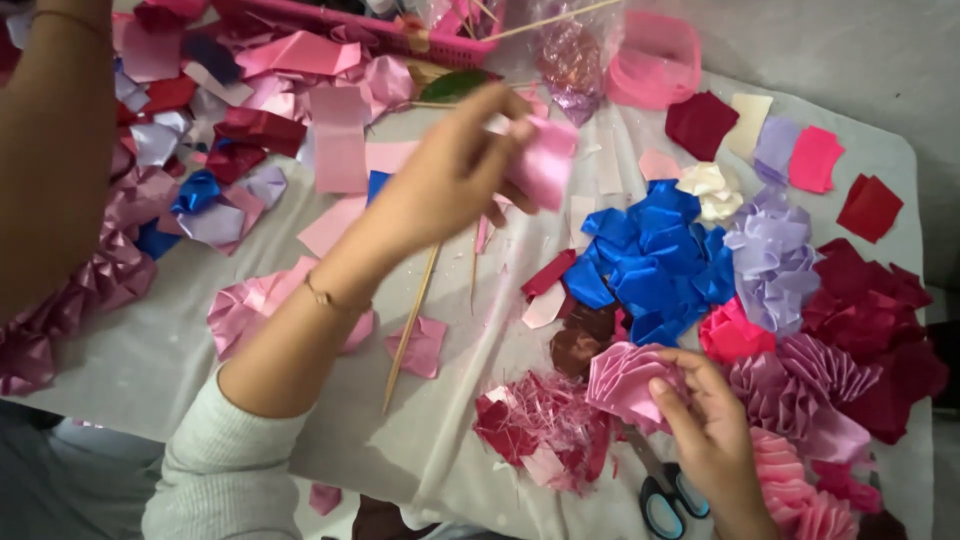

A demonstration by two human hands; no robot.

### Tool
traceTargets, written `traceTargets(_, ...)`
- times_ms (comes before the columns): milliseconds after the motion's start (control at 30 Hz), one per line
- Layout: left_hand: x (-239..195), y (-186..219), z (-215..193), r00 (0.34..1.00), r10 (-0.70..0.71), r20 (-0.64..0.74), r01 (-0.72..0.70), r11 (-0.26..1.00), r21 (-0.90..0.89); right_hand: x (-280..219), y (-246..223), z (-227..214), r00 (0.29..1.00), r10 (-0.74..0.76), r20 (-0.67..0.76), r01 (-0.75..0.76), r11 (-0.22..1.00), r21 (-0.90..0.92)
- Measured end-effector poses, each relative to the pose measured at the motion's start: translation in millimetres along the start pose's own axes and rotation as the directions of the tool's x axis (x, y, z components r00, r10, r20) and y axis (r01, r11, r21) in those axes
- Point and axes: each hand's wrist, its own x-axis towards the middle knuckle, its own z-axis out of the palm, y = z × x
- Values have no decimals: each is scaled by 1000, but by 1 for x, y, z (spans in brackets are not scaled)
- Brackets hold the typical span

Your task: The person folds and gathers pink fabric petals by hand to form a decorative flower, then places it on the table among other completed flowers. They repeat the process with additional pink fabric pieces, occasionally picking up and setting down finished flowers.

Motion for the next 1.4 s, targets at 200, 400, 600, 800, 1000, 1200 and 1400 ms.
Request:
traceTargets(200,-31,8,61,882,373,288,-384,923,-18,1,0,0,999,-44,1,44,999,-28)
traceTargets(400,-58,-15,124,841,304,448,-324,946,-33,-1,30,-8,991,-112,80,108,993,47)
traceTargets(600,-61,-41,148,838,406,363,-519,798,306,0,39,-2,984,147,-103,-119,963,242)
traceTargets(800,-65,-52,157,834,471,287,-545,622,562,-9,2,7,996,-5,87,-12,982,189)
traceTargets(1000,-56,-46,139,783,476,399,-616,680,397,-5,23,5,1000,-20,-22,23,992,127)
traceTargets(1200,14,-28,47,937,-297,186,96,727,680,-6,11,3,996,75,-44,-69,990,122)
traceTargets(1400,53,-116,-67,852,-156,-500,468,658,590,-2,17,-1,1000,17,-12,-15,992,128)
